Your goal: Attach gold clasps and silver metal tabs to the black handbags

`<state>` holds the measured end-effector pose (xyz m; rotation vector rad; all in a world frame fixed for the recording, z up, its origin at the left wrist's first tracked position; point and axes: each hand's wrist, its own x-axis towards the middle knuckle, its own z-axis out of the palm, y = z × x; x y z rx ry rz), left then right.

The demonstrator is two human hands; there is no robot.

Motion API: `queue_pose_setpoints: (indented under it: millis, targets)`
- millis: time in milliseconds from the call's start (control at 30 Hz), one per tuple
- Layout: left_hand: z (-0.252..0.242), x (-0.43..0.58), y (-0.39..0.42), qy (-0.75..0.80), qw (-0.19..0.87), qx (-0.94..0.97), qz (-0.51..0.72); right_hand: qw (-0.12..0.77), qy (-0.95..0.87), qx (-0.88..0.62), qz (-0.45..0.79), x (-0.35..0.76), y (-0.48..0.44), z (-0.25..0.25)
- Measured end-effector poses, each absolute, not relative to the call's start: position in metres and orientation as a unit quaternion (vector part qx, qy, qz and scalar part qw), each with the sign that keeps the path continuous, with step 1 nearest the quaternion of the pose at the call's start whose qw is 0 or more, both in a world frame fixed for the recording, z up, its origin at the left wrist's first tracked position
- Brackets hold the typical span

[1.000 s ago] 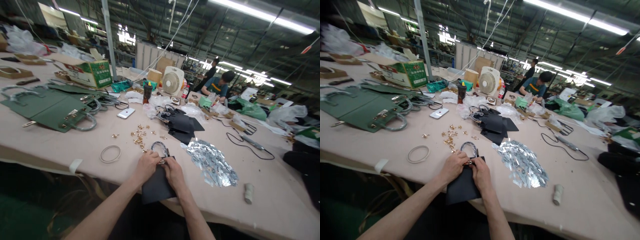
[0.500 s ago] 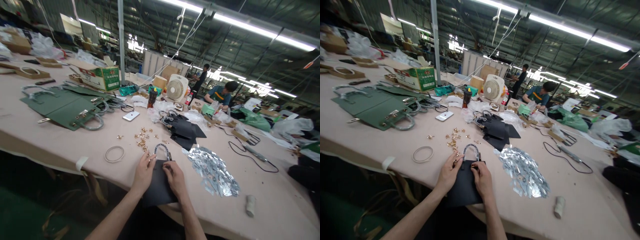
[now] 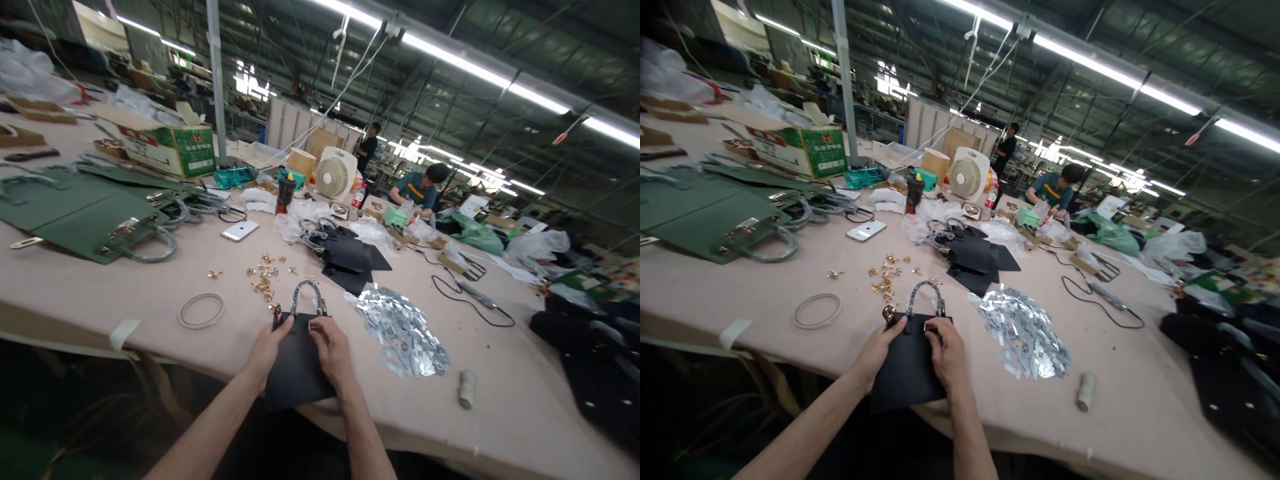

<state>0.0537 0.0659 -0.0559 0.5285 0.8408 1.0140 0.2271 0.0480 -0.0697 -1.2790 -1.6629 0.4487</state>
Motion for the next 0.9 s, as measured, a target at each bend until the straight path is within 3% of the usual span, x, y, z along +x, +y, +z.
queue_pose_setpoints:
  millis: [900]
  targets:
    - [-0.057, 0.05, 0.06, 0.419, 0.689, 0.308, 0.504, 0.416, -0.762, -0.463, 0.177, 0.246, 0.056, -0.061]
